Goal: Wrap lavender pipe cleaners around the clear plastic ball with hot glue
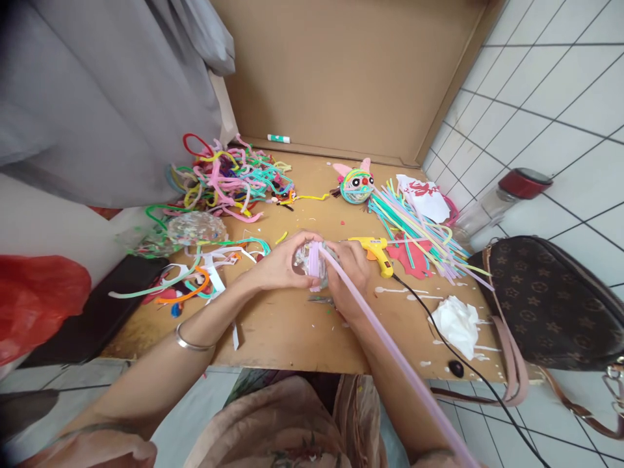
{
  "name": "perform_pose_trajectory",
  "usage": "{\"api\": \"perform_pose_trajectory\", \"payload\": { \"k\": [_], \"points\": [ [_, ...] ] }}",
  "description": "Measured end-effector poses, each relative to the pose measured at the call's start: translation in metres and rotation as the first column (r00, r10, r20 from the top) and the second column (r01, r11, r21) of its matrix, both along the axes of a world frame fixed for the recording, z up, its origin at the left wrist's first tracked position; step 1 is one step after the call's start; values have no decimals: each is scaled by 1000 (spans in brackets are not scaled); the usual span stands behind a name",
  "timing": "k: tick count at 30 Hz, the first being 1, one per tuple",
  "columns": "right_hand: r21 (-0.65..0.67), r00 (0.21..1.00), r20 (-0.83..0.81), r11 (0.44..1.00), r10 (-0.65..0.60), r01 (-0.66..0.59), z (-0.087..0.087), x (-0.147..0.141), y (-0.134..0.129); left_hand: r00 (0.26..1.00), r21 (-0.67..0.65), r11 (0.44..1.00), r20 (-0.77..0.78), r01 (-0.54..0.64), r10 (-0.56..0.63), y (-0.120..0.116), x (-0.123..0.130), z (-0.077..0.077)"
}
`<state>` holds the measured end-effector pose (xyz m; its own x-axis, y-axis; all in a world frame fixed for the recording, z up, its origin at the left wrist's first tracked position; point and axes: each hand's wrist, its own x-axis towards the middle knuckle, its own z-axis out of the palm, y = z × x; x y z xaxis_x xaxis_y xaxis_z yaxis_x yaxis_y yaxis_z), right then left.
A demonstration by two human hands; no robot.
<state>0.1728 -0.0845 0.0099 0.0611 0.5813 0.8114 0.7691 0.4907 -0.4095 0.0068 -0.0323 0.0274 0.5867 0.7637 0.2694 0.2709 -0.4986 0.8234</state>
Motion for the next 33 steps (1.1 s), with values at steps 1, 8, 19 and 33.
{"api": "perform_pose_trajectory", "payload": {
  "k": [1, 8, 19, 33],
  "points": [
    [3, 1000, 16, 1000, -9, 9, 0, 1, 0, 1000, 24, 1000, -7, 7, -7, 0, 0, 0],
    [87, 995, 97, 996, 15, -24, 0, 4, 3, 999, 63, 997, -4, 51, -51, -2, 0, 0],
    [83, 995, 66, 993, 75, -80, 0, 3, 4, 997, 94, 993, 9, 72, -74, 0, -1, -4],
    [133, 994, 47, 986, 95, -100, -2, 1, 7, 997, 82, 994, 14, 77, -78, 0, -1, -3]
  ]
}}
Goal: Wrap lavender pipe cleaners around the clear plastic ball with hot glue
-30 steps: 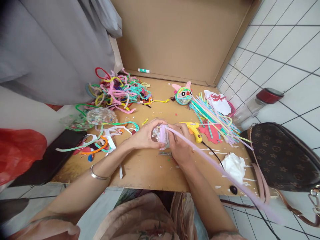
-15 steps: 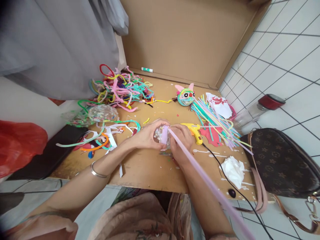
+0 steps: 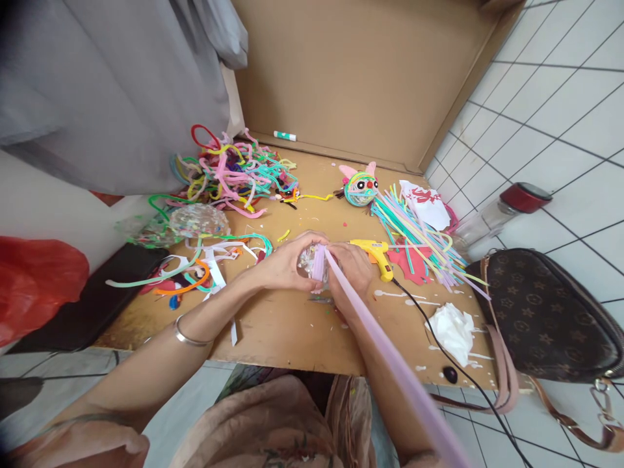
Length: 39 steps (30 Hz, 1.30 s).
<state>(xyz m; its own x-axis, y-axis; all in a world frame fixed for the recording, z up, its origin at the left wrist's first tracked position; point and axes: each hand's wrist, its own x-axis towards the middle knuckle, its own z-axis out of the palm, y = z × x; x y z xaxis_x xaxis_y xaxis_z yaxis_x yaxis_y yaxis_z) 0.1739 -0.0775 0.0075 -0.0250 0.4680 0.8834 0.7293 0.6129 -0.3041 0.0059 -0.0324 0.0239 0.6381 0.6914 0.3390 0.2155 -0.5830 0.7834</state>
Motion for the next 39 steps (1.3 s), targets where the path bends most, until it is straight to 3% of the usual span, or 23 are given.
{"api": "perform_pose_trajectory", "payload": {
  "k": [7, 15, 19, 22, 25, 27, 31, 34, 39],
  "points": [
    [-79, 998, 51, 996, -47, 51, -2, 2, 0, 1000, 5, 1000, 15, 3, -3, 2, 0, -3],
    [7, 995, 92, 1000, -27, 26, 1, -2, 4, 999, -31, 999, 10, -30, 31, 2, 0, -1],
    [-34, 982, 89, 985, -168, 171, 3, 10, 9, 993, -159, 981, -32, -113, 109, 6, -3, -2],
    [-118, 902, 94, 895, -421, 429, -2, 38, 16, 991, -255, 958, 8, -129, 135, 12, -6, -4],
    [-242, 746, 246, 706, -619, 666, -13, 65, 24, 985, -347, 928, 57, -135, 165, 17, -10, -5],
    [-303, 664, 372, 591, -649, 747, -20, 73, 26, 977, -386, 910, 81, -151, 196, 20, -12, -3],
    [-400, 595, 533, 440, -601, 804, -24, 70, 27, 963, -400, 895, 87, -200, 254, 23, -15, -2],
    [-538, 623, 527, 341, -578, 771, -18, 67, 27, 969, -407, 896, 87, -177, 231, 24, -15, -4],
    [-659, 681, 438, 305, -587, 687, -8, 73, 28, 972, -396, 909, 127, -133, 198, 24, -14, -9]
  ]
}}
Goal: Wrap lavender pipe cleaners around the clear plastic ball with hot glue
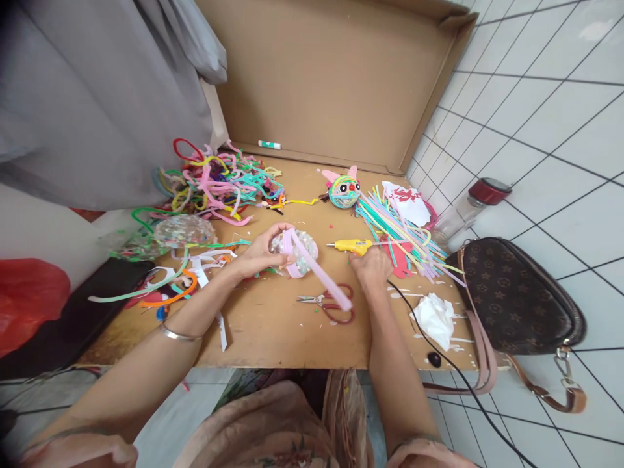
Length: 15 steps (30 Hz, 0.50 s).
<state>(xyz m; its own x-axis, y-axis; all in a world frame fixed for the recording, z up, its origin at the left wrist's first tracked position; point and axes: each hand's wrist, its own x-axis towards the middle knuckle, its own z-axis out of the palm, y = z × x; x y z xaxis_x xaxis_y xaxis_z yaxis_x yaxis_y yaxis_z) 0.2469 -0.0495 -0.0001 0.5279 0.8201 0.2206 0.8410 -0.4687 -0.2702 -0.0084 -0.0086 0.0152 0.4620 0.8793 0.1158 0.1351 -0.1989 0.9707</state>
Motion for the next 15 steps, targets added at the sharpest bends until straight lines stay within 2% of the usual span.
{"api": "perform_pose_trajectory", "payload": {
  "k": [2, 5, 8, 10, 15],
  "points": [
    [39, 1000, -21, 999, -14, 15, 3, 2, 0, 1000, -6, 1000, 0, -1, 1, 0, 0, 1],
    [223, 998, -58, 974, -19, 31, 5, 2, 0, 1000, -13, 1000, -11, -10, 9, -1, 0, 3],
    [473, 998, -50, 881, 44, -15, 6, -2, -1, 1000, -17, 1000, -15, -16, 16, -1, 0, 5],
    [584, 995, -7, 808, 104, -80, 7, -5, -2, 1000, -8, 1000, -17, -17, 17, 0, 0, 6],
    [688, 963, 96, 682, 253, -248, 14, -13, -9, 999, 9, 1000, -25, -19, 20, 0, 0, 8]
  ]
}}
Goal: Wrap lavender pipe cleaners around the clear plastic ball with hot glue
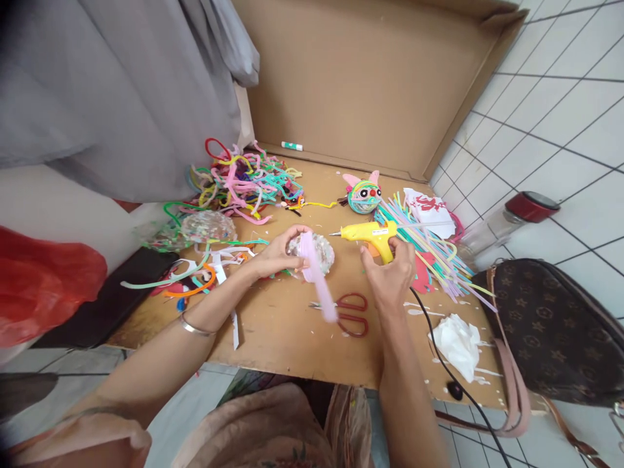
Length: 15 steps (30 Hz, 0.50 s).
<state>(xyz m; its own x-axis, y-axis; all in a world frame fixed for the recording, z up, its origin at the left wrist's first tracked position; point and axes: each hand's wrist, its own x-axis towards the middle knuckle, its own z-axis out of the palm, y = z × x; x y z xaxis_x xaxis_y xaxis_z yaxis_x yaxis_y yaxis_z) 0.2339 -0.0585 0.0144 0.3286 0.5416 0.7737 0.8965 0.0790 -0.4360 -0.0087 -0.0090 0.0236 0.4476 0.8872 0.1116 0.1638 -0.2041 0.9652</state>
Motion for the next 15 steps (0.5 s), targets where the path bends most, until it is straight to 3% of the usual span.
{"api": "perform_pose_trajectory", "payload": {
  "k": [8, 15],
  "points": [
    [55, 982, 75, 983, 173, -178, 10, -17, -12, 1000, 11, 1000, 2, 24, -24, 1, -1, -4],
    [90, 984, 99, 983, 151, -160, 13, -23, -14, 1000, -26, 999, -4, 31, -31, -2, 0, -2]
  ]
}}
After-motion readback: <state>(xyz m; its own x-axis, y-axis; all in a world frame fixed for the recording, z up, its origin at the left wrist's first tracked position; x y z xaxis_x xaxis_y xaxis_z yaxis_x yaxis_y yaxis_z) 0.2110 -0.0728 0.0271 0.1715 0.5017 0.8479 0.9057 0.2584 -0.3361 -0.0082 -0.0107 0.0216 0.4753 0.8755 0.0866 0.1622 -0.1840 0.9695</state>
